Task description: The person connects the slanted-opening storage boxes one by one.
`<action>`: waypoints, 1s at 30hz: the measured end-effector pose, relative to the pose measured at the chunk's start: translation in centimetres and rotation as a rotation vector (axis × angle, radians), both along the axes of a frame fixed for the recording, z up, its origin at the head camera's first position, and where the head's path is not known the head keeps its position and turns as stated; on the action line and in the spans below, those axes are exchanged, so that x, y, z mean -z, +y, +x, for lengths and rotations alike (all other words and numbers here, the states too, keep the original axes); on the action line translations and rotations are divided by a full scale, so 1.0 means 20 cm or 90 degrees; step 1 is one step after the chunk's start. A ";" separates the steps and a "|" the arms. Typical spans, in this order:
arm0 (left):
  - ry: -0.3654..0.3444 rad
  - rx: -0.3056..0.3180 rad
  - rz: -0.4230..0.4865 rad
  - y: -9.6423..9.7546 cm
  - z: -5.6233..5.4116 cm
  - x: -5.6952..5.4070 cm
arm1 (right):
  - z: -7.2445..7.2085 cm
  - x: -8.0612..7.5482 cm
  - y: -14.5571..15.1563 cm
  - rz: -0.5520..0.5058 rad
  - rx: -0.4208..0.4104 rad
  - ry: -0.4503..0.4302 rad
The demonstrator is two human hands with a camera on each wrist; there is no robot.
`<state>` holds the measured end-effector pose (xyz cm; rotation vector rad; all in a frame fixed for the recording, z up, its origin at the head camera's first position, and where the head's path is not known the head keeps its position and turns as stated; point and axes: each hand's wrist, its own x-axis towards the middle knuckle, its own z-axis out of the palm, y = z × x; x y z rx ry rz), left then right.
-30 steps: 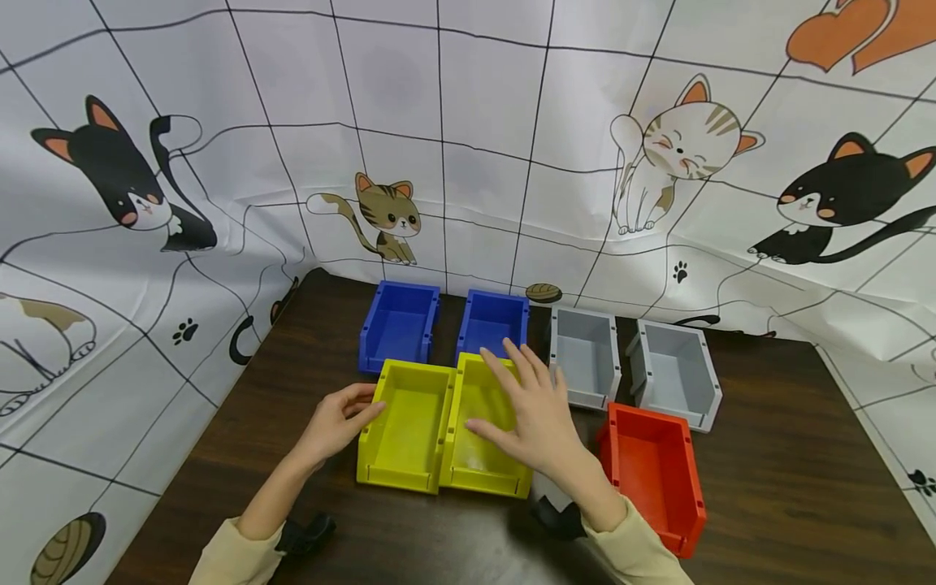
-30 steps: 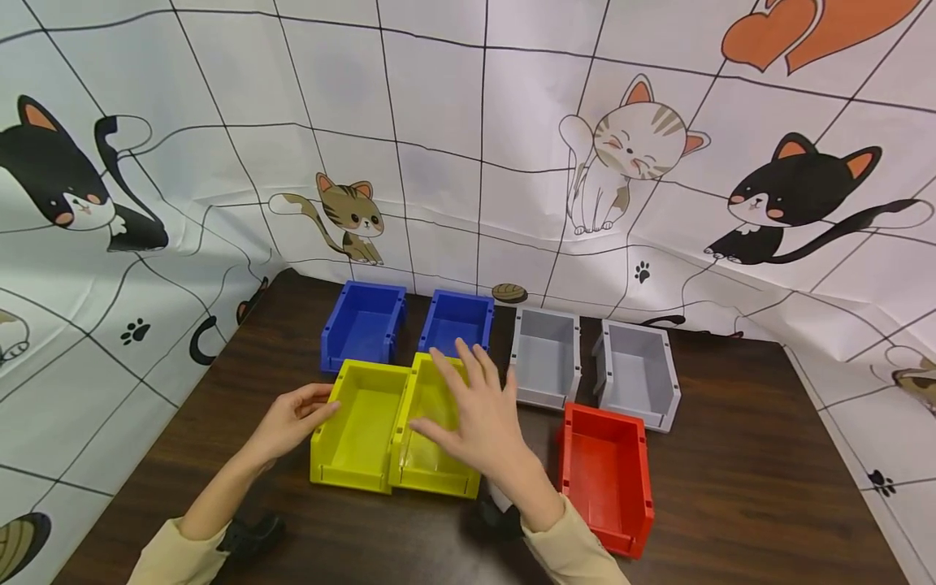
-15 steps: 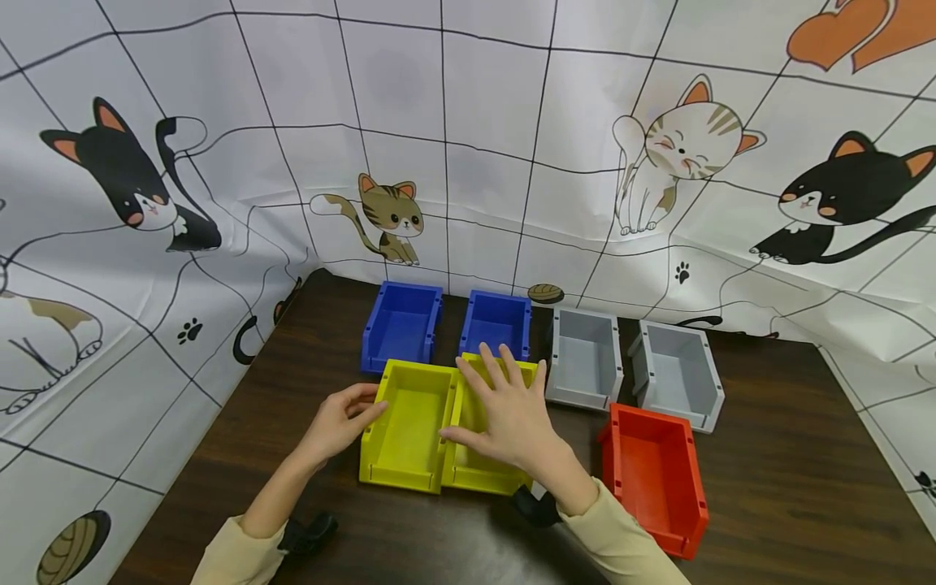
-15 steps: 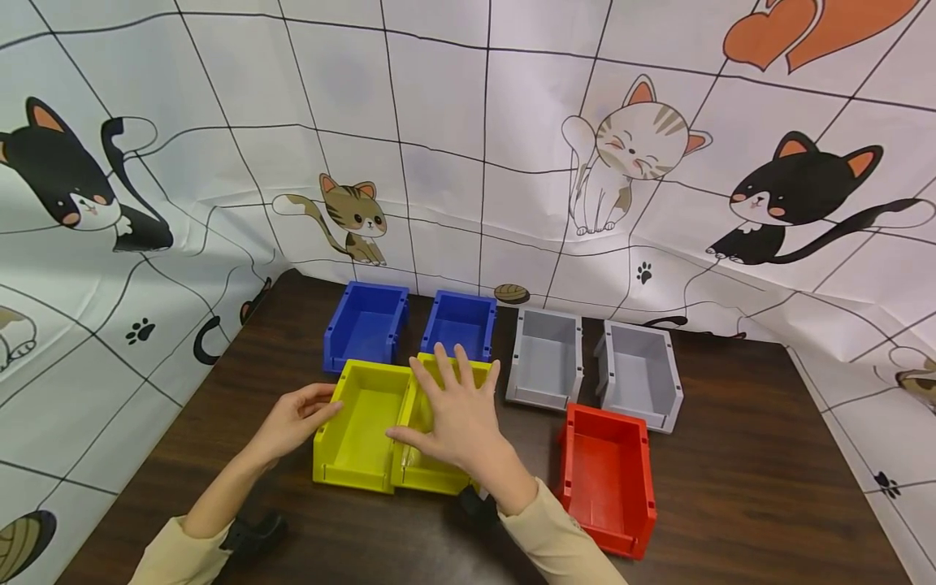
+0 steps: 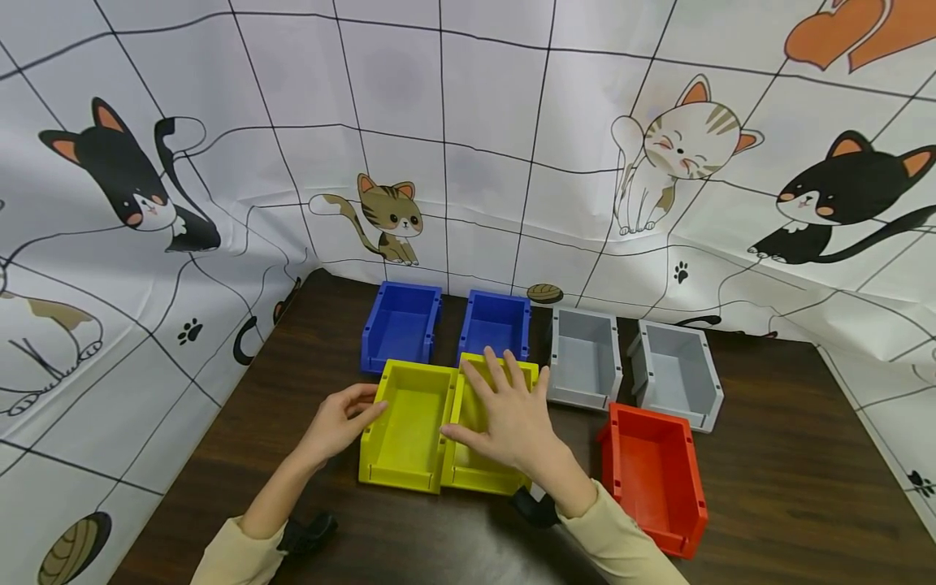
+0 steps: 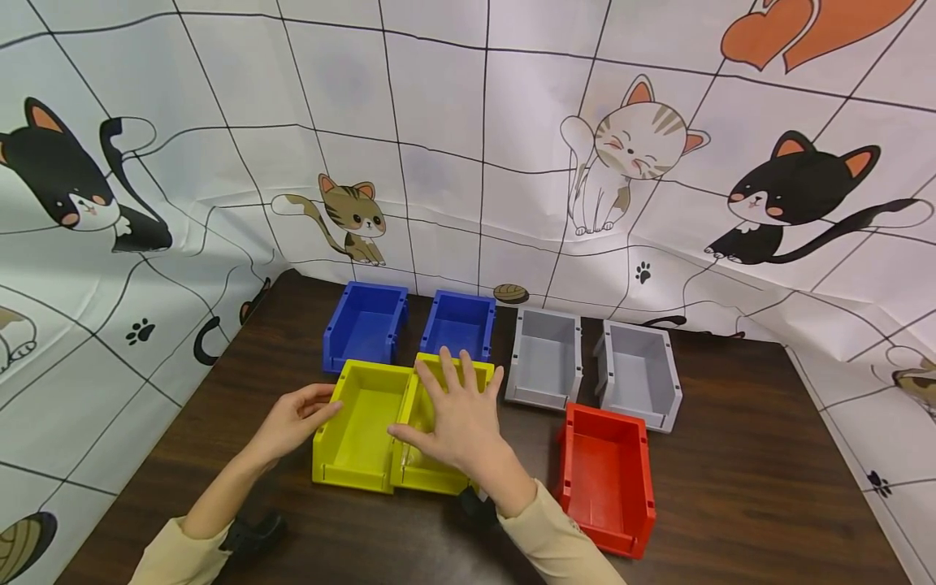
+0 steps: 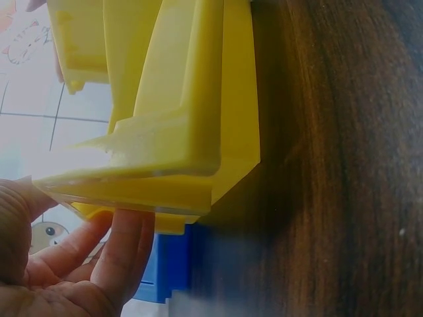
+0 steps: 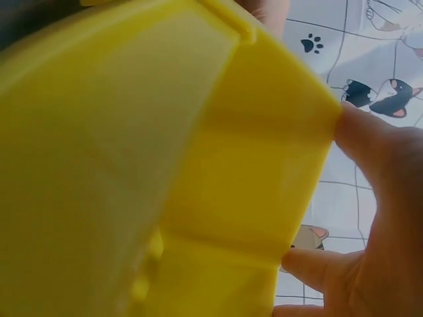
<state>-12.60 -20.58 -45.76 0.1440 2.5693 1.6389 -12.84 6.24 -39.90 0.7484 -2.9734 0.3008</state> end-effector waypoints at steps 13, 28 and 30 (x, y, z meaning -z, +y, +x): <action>-0.002 0.002 0.005 0.00 0.00 0.01 | -0.01 0.01 -0.01 0.038 0.015 -0.040; -0.009 0.002 0.006 -0.01 0.00 0.02 | -0.01 0.06 -0.02 0.051 0.007 -0.033; -0.007 0.003 0.012 -0.01 0.00 0.02 | -0.01 0.06 -0.02 0.048 0.006 -0.032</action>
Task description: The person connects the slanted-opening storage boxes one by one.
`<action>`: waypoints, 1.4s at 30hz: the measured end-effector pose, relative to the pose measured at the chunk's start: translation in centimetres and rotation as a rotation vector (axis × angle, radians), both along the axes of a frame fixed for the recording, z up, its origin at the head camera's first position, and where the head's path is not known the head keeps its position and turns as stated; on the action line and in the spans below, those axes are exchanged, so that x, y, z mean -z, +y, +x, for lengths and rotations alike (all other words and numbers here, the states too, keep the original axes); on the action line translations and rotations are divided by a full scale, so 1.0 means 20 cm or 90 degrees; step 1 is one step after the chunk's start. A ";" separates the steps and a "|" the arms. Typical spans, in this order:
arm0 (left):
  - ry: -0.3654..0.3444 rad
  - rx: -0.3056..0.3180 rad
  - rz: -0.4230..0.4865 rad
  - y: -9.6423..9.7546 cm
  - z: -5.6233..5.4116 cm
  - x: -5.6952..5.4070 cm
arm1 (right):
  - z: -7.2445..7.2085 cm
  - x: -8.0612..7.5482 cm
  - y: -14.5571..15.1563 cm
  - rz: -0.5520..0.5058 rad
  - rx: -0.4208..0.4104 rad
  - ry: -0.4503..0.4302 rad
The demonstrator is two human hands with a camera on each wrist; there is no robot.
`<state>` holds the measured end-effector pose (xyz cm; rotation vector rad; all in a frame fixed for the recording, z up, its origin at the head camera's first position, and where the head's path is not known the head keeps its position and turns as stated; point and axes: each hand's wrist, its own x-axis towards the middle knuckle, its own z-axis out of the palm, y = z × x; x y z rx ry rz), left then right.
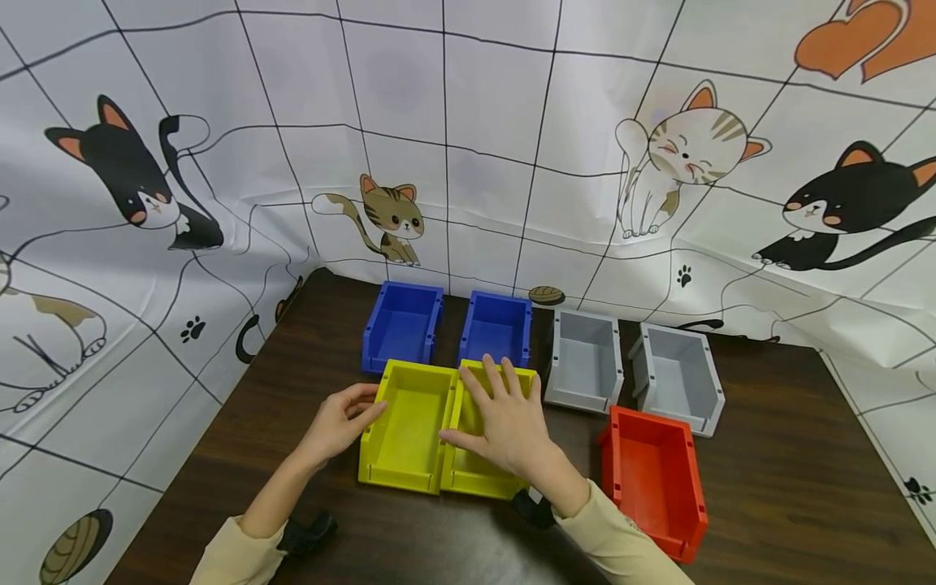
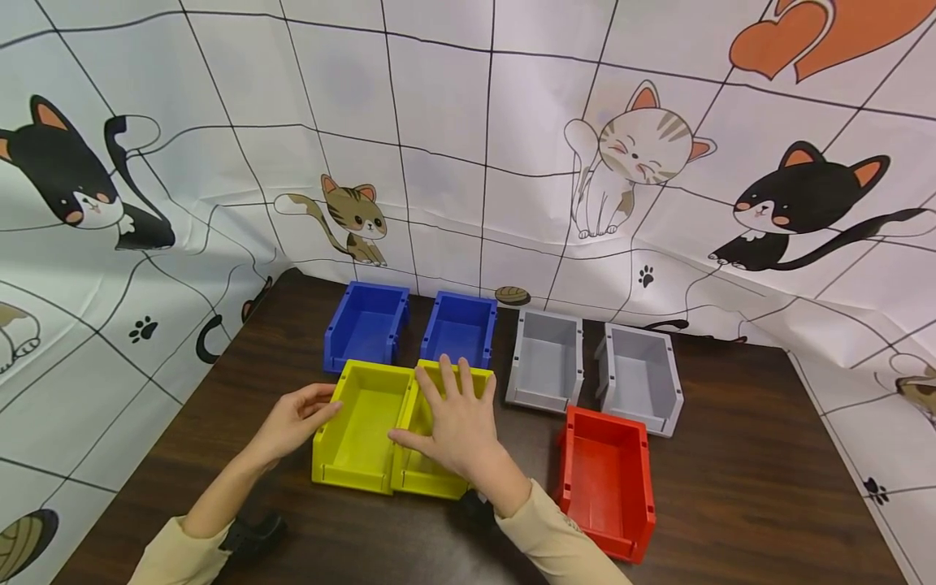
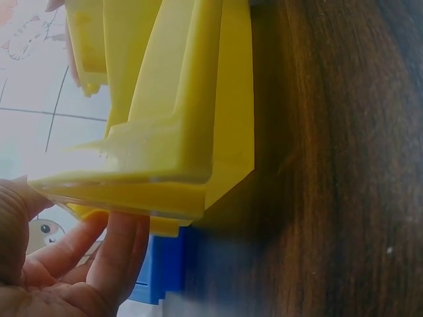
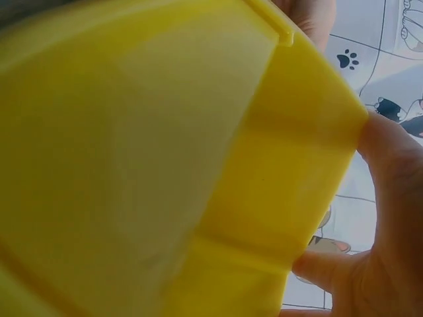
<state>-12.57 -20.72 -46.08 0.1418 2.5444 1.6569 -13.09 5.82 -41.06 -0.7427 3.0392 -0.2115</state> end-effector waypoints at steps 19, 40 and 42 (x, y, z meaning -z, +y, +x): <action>0.030 0.005 -0.009 0.03 0.01 -0.02 | 0.00 0.02 0.00 0.010 -0.010 0.013; 0.021 0.007 -0.008 0.00 0.01 -0.01 | 0.01 0.11 -0.02 0.012 -0.004 0.011; 0.022 0.008 -0.013 0.02 0.03 -0.06 | 0.01 0.12 -0.02 0.014 -0.006 0.014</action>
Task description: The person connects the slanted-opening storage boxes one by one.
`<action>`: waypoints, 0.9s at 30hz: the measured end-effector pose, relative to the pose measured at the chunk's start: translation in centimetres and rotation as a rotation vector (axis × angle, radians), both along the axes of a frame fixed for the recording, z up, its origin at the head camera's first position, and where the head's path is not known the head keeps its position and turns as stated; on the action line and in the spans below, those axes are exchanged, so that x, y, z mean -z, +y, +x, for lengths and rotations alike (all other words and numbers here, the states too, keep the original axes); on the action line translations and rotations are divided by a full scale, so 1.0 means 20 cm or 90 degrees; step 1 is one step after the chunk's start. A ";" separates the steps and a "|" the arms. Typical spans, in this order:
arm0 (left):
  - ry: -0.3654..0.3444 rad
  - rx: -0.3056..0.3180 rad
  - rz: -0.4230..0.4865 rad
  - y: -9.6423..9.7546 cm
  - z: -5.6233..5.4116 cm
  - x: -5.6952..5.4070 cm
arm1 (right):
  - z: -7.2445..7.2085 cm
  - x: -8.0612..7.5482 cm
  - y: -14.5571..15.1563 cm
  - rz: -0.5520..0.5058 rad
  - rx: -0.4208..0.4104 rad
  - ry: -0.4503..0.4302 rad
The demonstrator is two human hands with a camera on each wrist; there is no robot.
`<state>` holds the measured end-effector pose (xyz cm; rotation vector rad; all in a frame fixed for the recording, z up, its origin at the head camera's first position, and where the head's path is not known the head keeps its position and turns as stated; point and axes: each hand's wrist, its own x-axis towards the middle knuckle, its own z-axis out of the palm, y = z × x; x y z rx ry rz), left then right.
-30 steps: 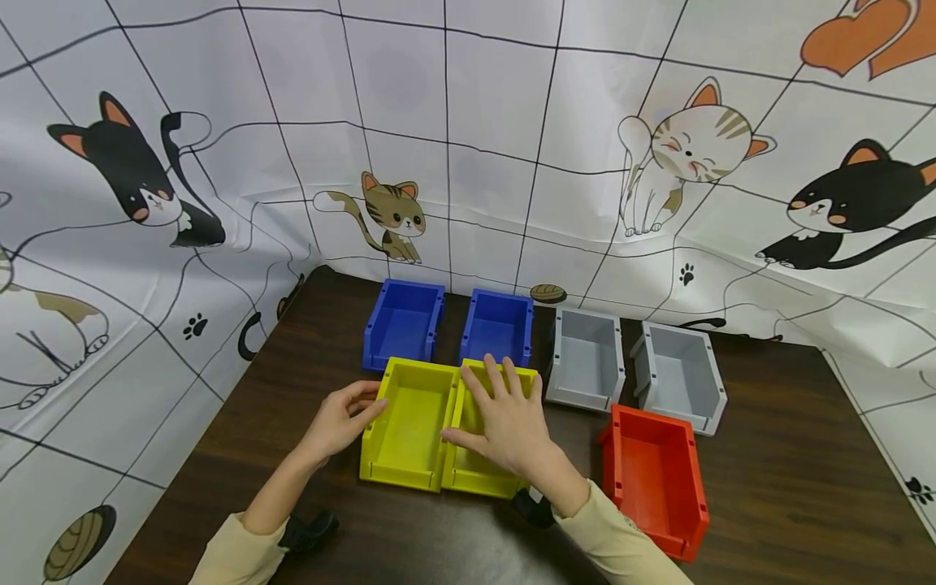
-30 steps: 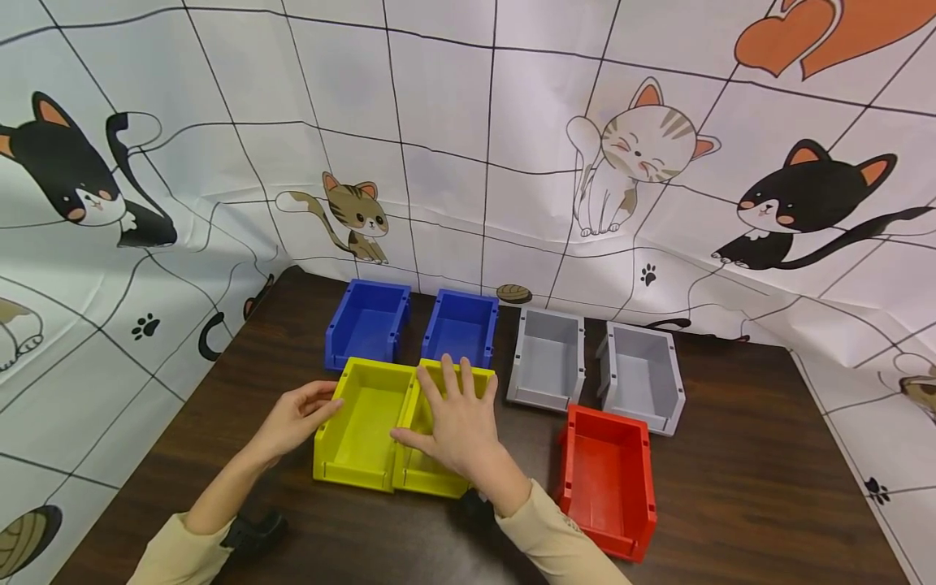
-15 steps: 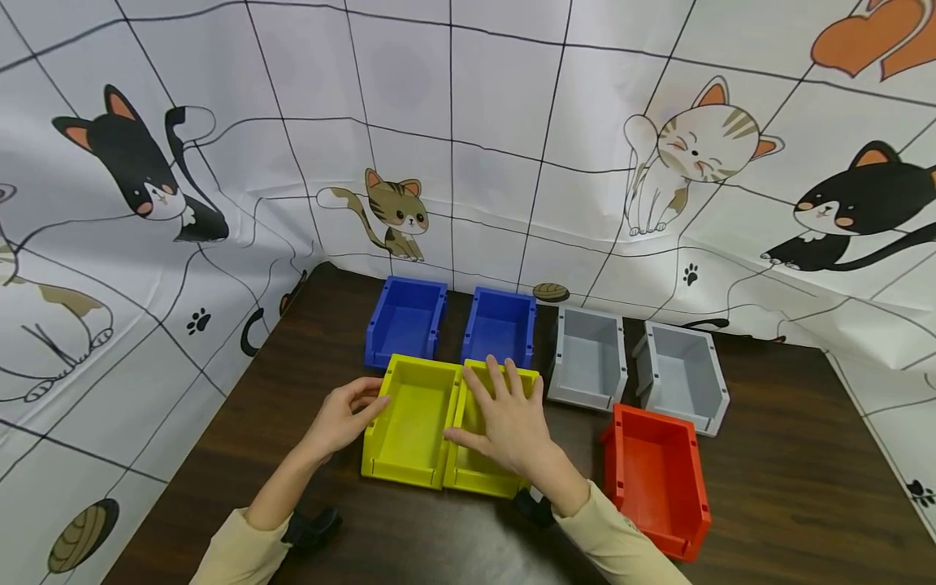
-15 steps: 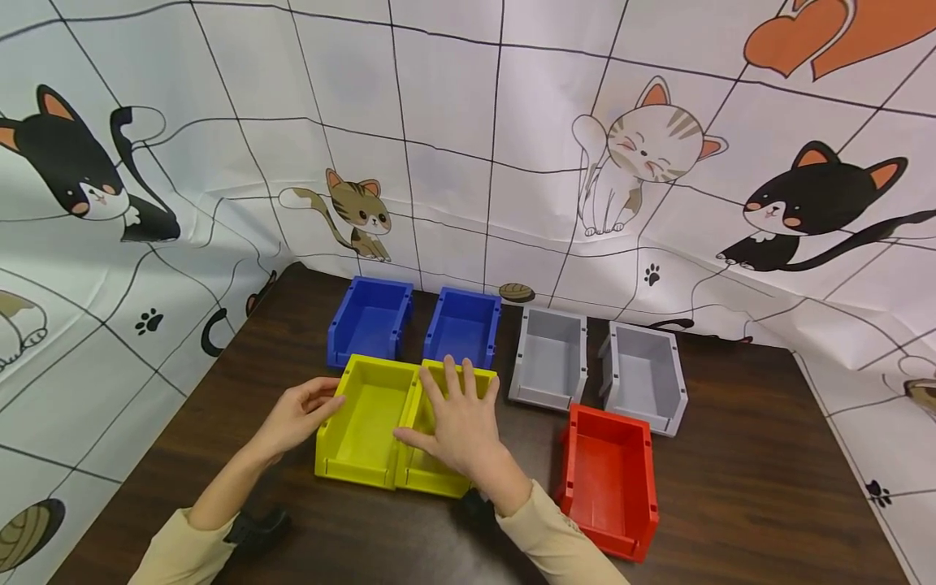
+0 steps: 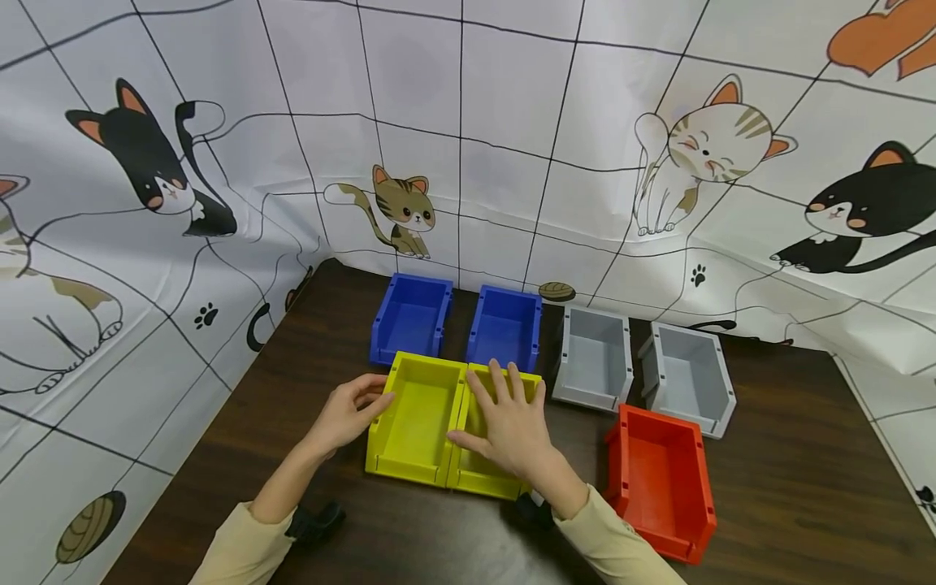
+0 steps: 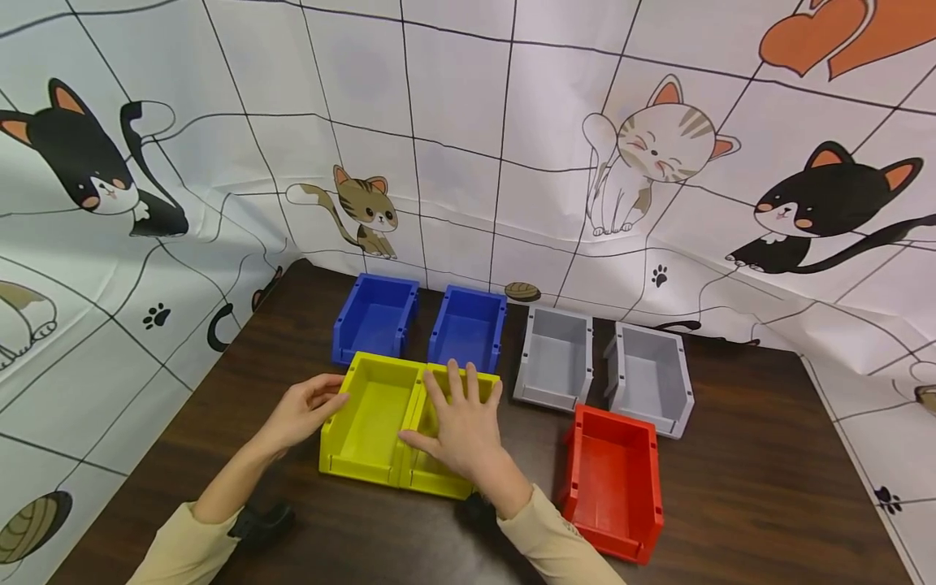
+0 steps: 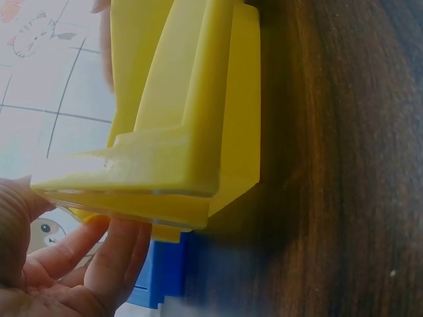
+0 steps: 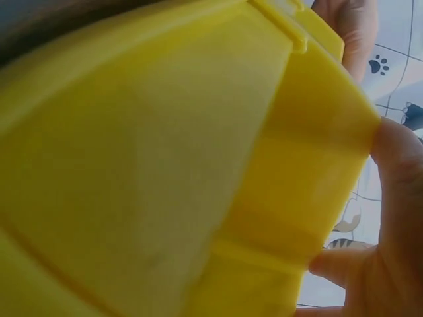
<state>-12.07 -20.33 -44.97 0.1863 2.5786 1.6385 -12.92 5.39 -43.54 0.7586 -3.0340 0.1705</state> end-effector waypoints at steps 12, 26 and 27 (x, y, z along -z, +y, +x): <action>0.004 -0.002 -0.012 0.00 0.01 -0.02 | -0.01 0.00 0.00 0.012 -0.007 -0.013; -0.023 -0.017 0.006 -0.02 -0.02 0.06 | -0.05 -0.09 0.08 -0.125 -0.006 0.005; -0.021 -0.016 0.006 -0.02 -0.02 0.05 | -0.06 -0.09 0.10 -0.145 -0.004 0.016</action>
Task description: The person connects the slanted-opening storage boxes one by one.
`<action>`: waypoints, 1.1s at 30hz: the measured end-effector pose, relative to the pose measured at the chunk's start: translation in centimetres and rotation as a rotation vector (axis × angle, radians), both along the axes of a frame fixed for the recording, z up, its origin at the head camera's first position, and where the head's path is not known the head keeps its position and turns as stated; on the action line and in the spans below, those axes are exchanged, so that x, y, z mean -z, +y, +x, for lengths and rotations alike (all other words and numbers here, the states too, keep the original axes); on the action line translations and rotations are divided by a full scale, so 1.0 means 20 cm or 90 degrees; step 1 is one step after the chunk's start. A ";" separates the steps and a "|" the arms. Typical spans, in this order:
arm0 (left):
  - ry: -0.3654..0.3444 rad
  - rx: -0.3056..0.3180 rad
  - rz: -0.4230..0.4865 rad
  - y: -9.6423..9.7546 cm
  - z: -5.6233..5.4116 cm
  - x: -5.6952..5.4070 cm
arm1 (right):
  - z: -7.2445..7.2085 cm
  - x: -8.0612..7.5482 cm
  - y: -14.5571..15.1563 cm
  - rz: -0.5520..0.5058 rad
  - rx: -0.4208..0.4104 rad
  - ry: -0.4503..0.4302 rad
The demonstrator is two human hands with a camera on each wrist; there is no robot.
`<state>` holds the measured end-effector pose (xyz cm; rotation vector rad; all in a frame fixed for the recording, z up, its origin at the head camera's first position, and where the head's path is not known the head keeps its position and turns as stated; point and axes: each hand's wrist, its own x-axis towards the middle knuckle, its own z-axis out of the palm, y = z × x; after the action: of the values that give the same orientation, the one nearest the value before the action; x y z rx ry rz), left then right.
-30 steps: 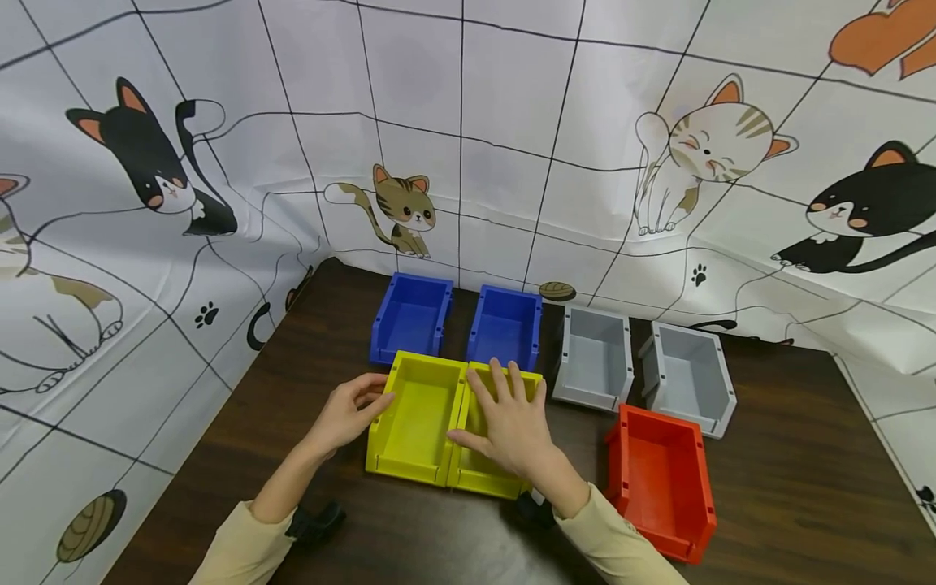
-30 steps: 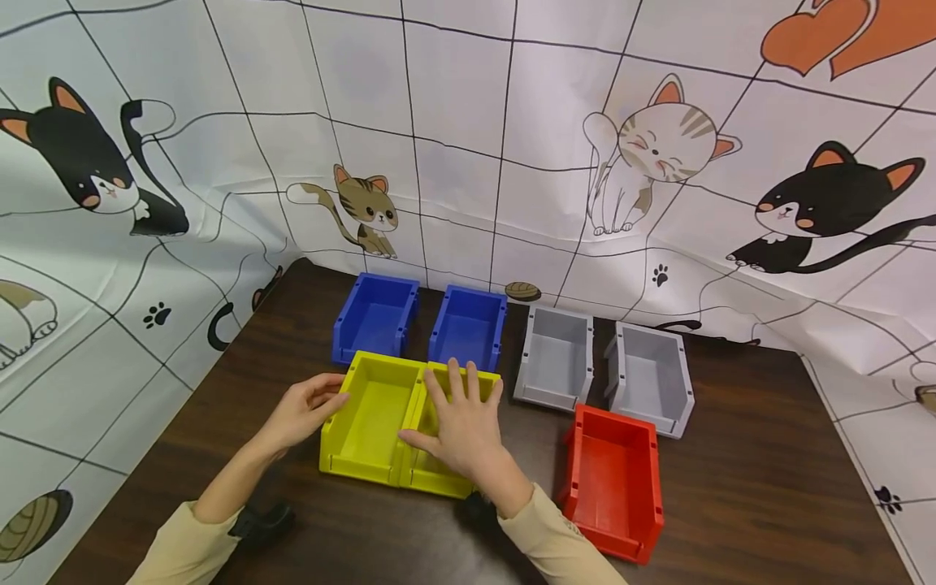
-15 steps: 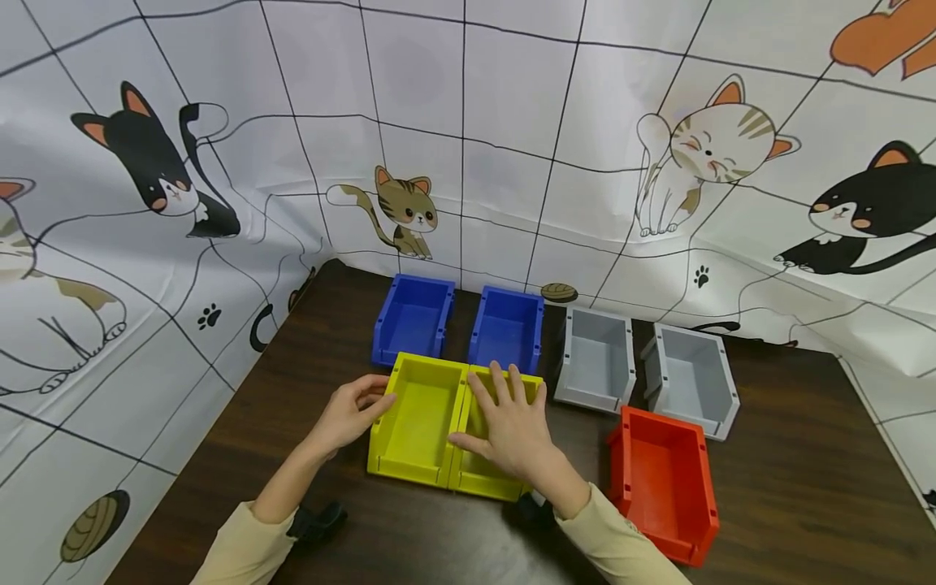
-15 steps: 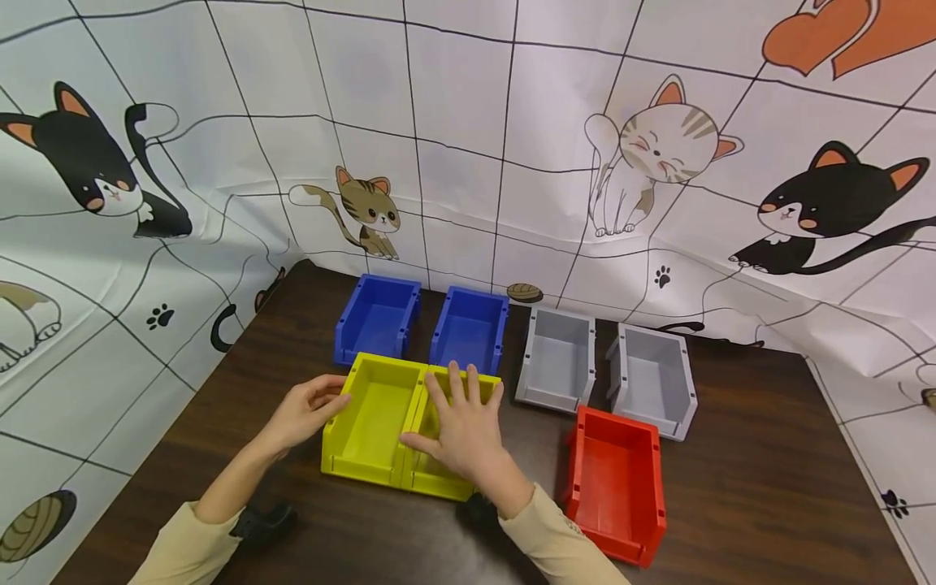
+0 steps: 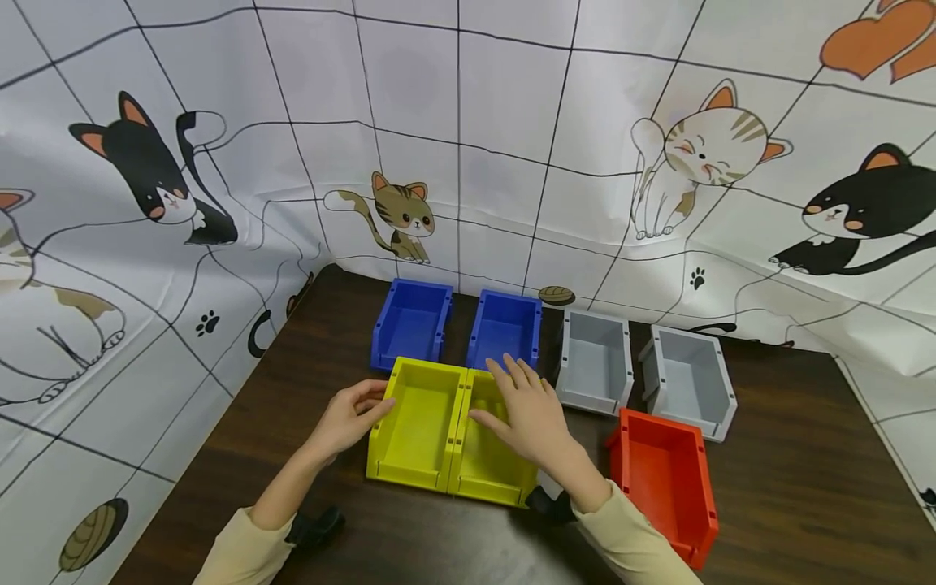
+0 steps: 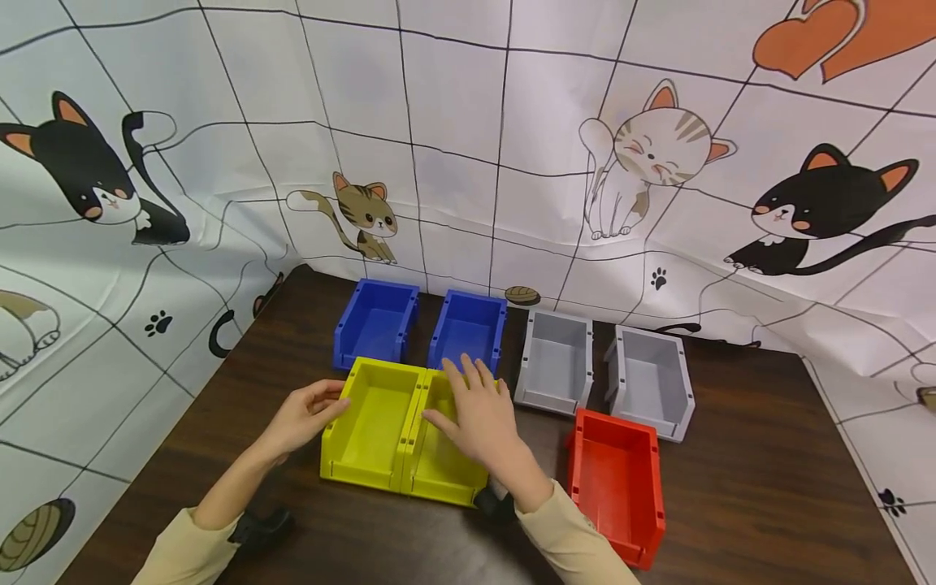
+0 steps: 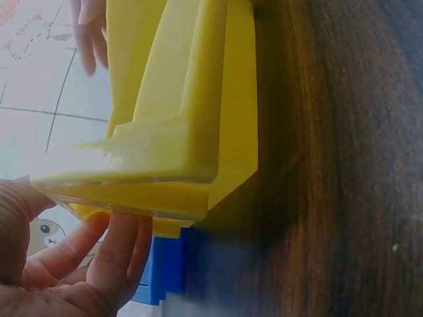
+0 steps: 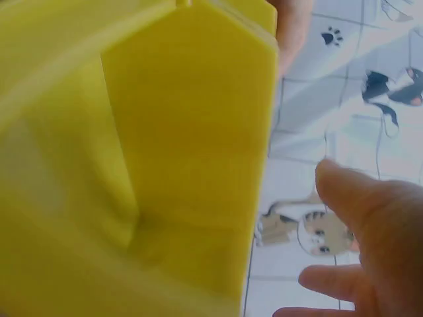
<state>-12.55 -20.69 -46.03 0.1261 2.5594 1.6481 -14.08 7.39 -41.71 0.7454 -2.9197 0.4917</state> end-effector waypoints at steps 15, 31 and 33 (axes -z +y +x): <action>-0.002 0.001 0.008 -0.01 0.01 0.00 | 0.03 -0.06 0.32 -0.121 0.114 0.063; -0.001 0.010 0.023 0.00 0.01 -0.02 | 0.18 -0.04 0.66 -0.152 0.224 0.051; 0.001 0.011 0.024 0.00 0.01 -0.01 | 0.20 -0.03 0.69 -0.151 0.233 0.057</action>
<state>-12.39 -20.70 -45.79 0.1516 2.5213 1.6921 -9.98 21.26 -41.15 0.1914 -2.7543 0.7221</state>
